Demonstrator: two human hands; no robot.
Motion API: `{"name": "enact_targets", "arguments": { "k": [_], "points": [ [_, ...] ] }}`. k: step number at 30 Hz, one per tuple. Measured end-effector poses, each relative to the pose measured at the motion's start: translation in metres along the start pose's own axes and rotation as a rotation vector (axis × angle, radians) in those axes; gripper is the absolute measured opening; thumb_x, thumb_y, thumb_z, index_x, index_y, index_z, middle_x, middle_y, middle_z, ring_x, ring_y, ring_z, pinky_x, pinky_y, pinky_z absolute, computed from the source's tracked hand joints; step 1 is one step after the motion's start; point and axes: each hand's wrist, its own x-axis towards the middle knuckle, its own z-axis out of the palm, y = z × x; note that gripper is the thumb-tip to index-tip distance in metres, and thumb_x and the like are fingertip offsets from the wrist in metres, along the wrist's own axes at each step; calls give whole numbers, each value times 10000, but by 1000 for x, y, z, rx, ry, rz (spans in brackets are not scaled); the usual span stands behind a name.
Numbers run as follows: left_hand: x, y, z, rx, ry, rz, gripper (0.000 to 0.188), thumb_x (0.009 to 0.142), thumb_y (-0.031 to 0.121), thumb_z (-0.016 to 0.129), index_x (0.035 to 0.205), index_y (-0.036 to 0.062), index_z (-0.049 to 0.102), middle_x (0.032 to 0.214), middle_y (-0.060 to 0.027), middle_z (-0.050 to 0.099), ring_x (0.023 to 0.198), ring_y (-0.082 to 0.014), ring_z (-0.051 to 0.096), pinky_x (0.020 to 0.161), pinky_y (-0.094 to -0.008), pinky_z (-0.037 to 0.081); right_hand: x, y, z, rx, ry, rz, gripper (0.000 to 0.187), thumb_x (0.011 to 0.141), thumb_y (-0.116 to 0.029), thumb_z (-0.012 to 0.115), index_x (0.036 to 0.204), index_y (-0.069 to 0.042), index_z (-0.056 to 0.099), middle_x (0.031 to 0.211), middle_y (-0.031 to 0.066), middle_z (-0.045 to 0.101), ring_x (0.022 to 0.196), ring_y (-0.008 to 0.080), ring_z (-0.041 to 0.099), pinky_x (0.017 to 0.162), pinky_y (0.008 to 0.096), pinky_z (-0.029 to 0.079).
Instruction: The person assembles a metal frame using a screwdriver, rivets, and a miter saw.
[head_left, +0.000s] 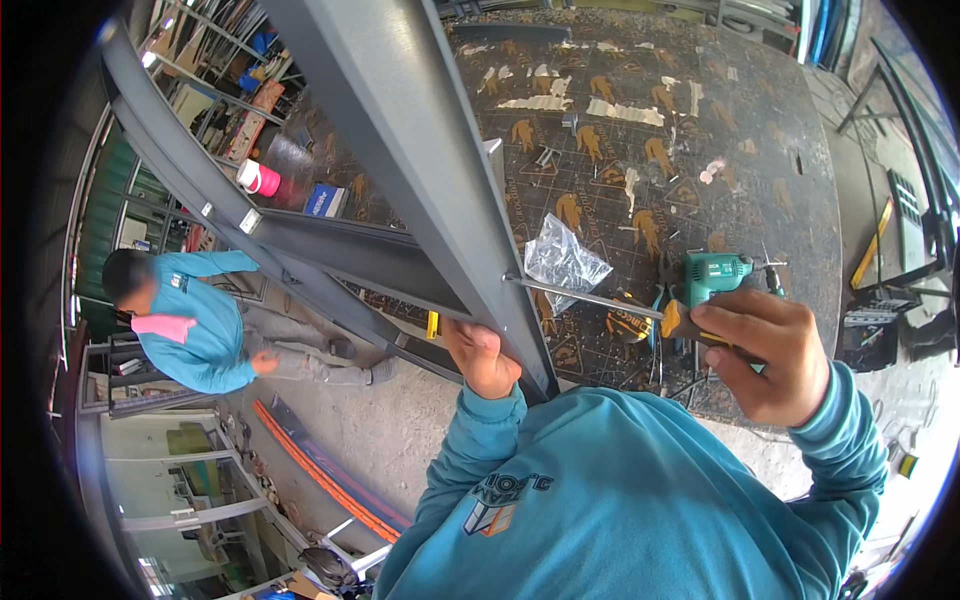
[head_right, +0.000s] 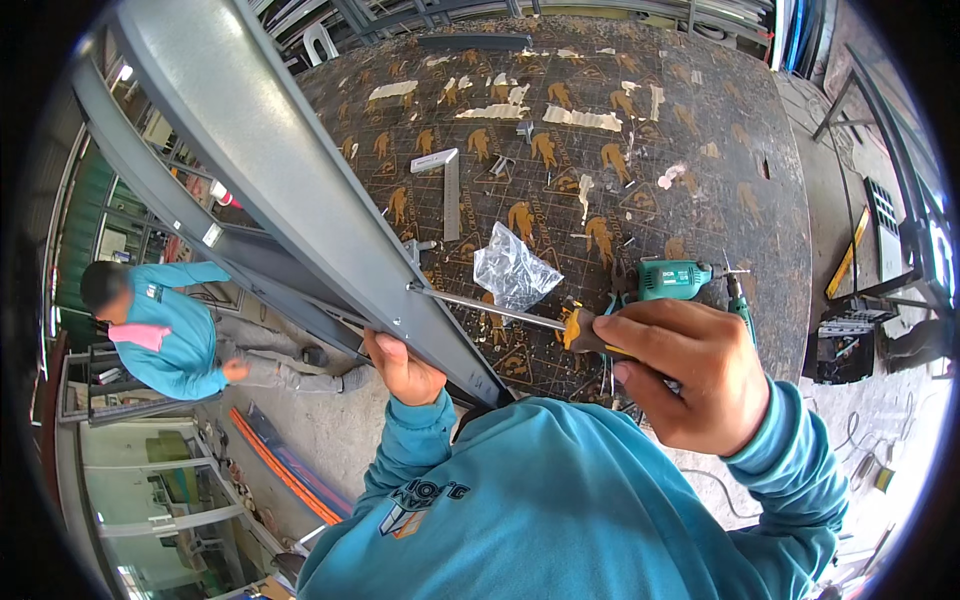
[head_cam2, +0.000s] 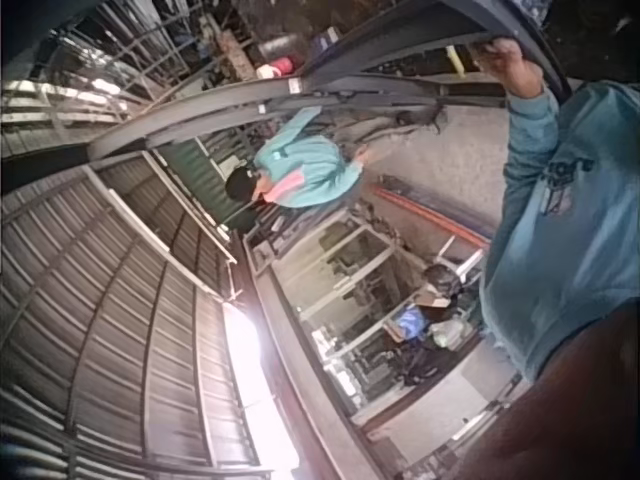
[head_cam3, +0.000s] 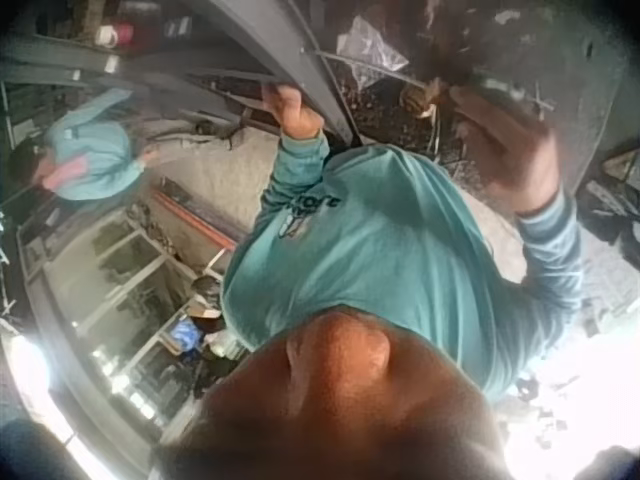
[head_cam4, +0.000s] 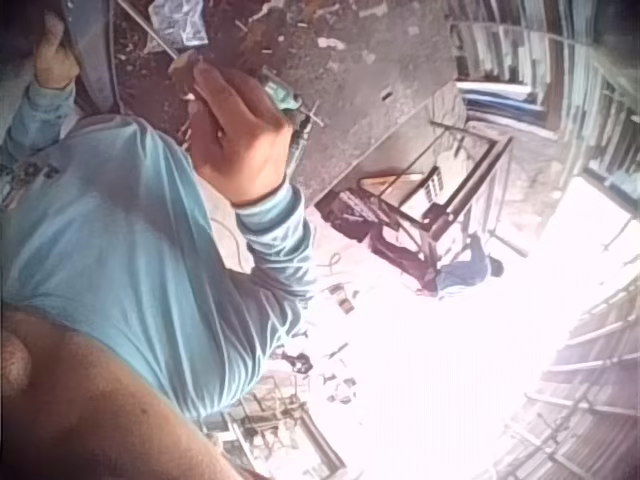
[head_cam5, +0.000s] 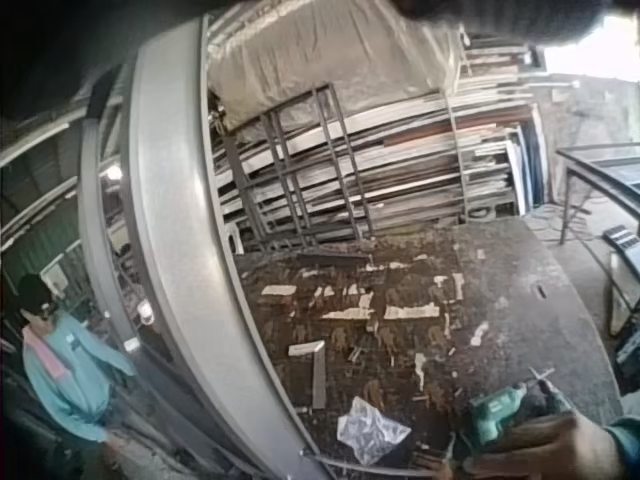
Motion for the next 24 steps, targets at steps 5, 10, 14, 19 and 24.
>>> {"name": "enact_targets", "arguments": {
  "k": [5,10,14,19,24],
  "points": [
    [4,-1,1,1,-19,34,786,836,258,757,1440,-60,366,1235,-96,610,1087,-192,597,991,-318,447,-4,-11,11,-262,119,-114,444,671,28,754,1110,-2,694,1035,163,707,747,297,670,677,374,561],
    [-2,9,5,-10,-59,0,798,833,272,785,1437,-55,377,1256,-102,599,1104,-189,591,999,-307,435,-10,-17,13,-243,135,-138,410,688,22,760,1092,-12,698,1033,177,689,772,301,672,657,367,556],
    [4,11,13,-13,-46,-19,824,826,315,809,1433,-46,385,1285,-102,579,1144,-194,574,1008,-315,427,-9,-21,17,-228,191,-75,354,692,21,761,1037,-20,697,986,160,654,768,294,683,637,370,563],
    [8,19,17,-18,-94,-36,806,833,329,810,1421,-36,396,1285,-103,574,1156,-191,569,1002,-325,436,-9,-15,15,99,100,192,258,829,-46,675,1077,23,688,946,182,669,682,264,684,543,316,521],
    [10,23,22,-12,-116,-23,761,841,326,804,1392,-32,419,1235,-104,595,1103,-179,590,967,-317,458,-3,4,7,1193,-26,980,351,972,-172,544,1207,83,604,945,200,686,606,232,677,369,237,370]
  ]
}}
